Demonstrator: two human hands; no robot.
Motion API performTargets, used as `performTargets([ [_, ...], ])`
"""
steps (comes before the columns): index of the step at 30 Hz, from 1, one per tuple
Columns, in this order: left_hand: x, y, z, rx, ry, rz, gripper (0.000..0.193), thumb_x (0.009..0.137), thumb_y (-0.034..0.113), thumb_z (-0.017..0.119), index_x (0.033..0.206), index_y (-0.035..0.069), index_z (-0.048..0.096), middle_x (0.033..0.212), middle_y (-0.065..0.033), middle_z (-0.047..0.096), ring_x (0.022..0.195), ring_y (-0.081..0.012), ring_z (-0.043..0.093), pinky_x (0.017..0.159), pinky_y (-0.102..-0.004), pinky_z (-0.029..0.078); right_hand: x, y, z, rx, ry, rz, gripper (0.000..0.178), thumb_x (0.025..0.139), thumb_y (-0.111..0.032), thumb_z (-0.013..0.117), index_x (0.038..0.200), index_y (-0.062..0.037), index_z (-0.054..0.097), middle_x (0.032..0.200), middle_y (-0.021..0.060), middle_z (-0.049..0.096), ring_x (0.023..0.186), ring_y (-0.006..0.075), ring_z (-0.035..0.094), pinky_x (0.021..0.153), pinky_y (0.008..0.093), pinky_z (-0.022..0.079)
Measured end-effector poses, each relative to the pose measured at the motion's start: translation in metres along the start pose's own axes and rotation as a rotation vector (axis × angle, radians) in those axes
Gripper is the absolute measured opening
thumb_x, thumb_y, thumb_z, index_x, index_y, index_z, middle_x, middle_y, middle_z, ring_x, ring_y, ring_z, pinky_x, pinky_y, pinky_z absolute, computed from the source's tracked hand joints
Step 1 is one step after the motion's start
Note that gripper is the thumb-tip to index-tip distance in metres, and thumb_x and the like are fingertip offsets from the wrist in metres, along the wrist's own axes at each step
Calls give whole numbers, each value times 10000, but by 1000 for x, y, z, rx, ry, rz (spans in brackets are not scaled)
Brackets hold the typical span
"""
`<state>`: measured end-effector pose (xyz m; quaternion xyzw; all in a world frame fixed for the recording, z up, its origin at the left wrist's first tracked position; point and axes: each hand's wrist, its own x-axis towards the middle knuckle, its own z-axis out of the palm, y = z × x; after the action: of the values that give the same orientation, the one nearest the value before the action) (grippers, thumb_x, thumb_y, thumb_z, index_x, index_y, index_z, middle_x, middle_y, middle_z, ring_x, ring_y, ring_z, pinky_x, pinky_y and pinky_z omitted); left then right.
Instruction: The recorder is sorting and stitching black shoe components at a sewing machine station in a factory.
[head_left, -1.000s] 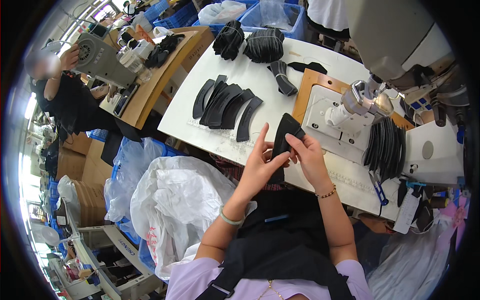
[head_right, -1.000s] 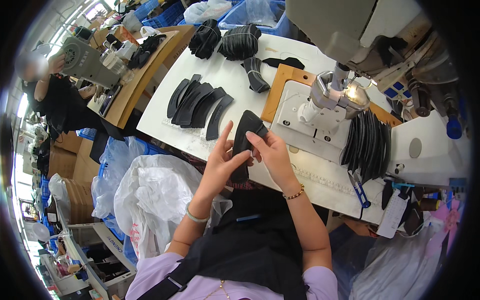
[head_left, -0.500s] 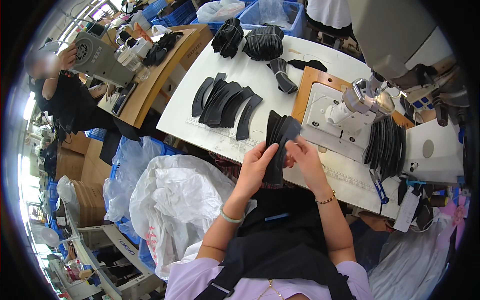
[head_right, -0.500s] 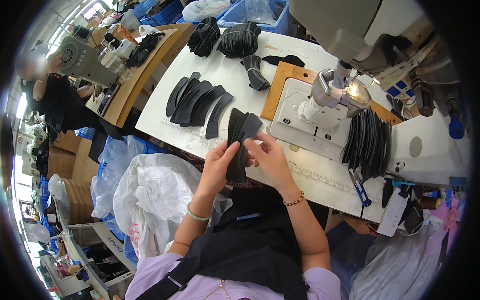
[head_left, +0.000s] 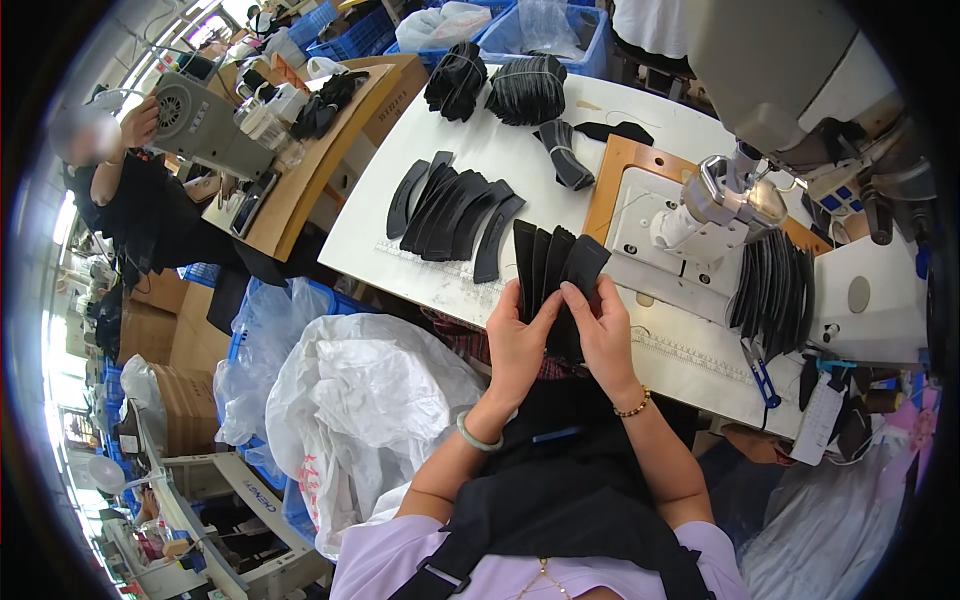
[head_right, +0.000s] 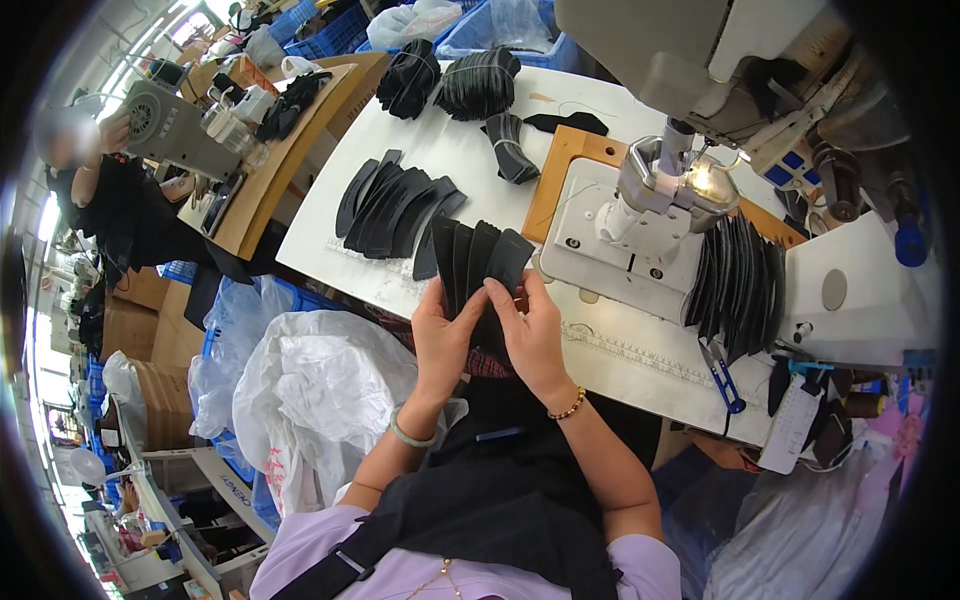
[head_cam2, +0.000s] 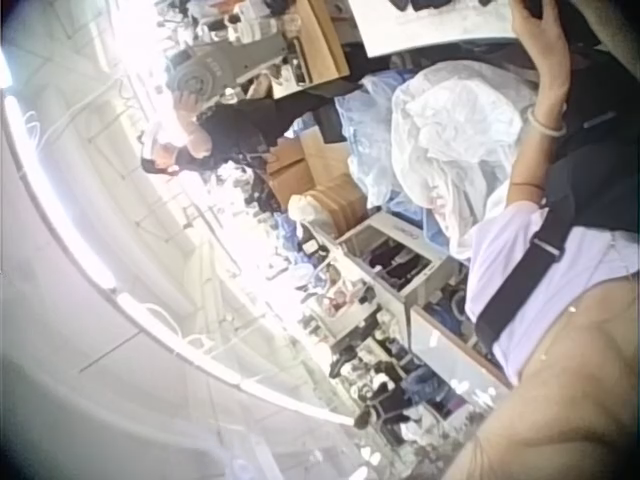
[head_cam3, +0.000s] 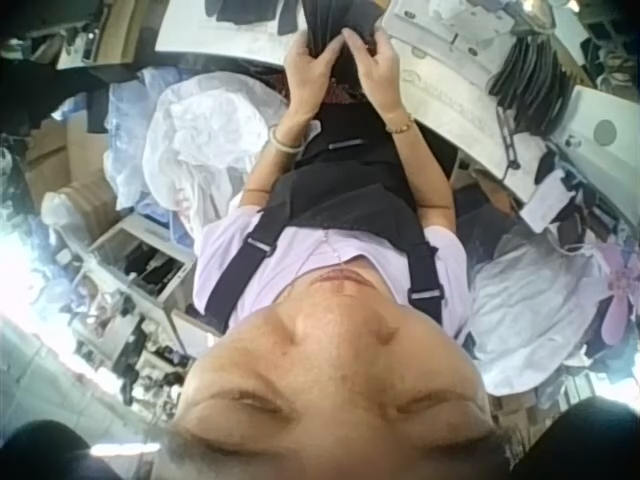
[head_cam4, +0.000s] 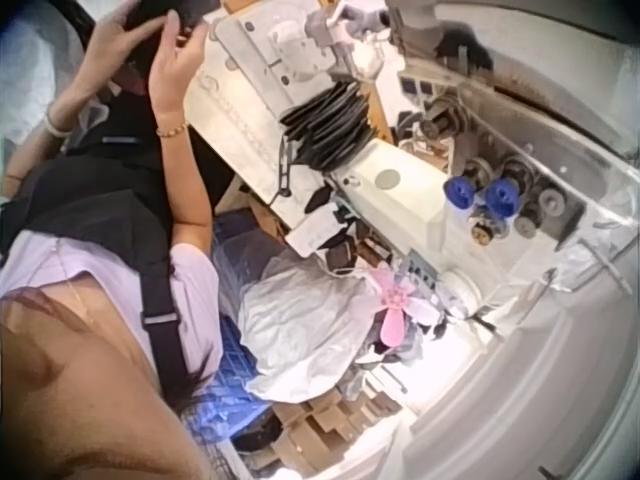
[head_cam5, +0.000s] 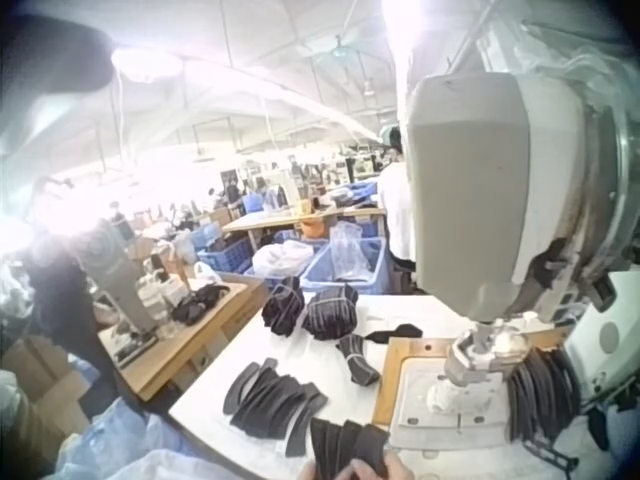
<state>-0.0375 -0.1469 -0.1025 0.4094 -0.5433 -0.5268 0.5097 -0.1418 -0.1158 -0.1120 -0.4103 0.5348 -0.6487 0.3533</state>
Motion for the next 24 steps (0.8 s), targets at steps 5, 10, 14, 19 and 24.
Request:
performTargets([
  [5, 4, 2, -2, -240, -100, -165, 184, 940, 92, 582, 1059, -48, 589, 942, -86, 675, 843, -117, 641, 769, -245, 514, 2, 7, -1, 266, 179, 14, 261, 1007, -207, 476, 1121, 28, 480, 1028, 104, 634, 879, 142, 622, 783, 265, 492],
  [10, 8, -2, -6, -221, -116, -236, 167, 931, 96, 597, 1025, -42, 611, 894, -85, 683, 794, -114, 646, 734, -244, 520, 7, -7, -7, 436, 46, 233, 309, 939, -194, 599, 1130, 45, 556, 1085, 83, 619, 970, 132, 602, 853, 284, 486],
  [14, 5, -12, -2, -111, -168, -146, 203, 890, 64, 641, 1053, -53, 608, 957, -53, 604, 832, -97, 598, 739, -228, 485, 13, -12, 4, 485, 6, 293, 265, 852, -85, 688, 1080, 10, 591, 1010, 52, 641, 891, 111, 615, 793, 252, 500],
  [19, 6, -6, -5, -59, -271, -96, 226, 905, 78, 617, 1087, -53, 589, 985, -61, 499, 874, -128, 547, 768, -247, 458, 22, -2, -7, 499, -14, 398, 252, 813, -35, 716, 1045, 24, 634, 980, 64, 670, 860, 117, 634, 758, 247, 511],
  [24, 11, -15, -15, 258, -237, 105, 204, 946, 115, 557, 1059, -52, 581, 880, -81, 511, 770, -165, 524, 703, -257, 432, 20, 1, -2, 501, 56, 327, 237, 808, -30, 718, 1027, 23, 645, 979, 65, 675, 862, 118, 637, 762, 252, 519],
])
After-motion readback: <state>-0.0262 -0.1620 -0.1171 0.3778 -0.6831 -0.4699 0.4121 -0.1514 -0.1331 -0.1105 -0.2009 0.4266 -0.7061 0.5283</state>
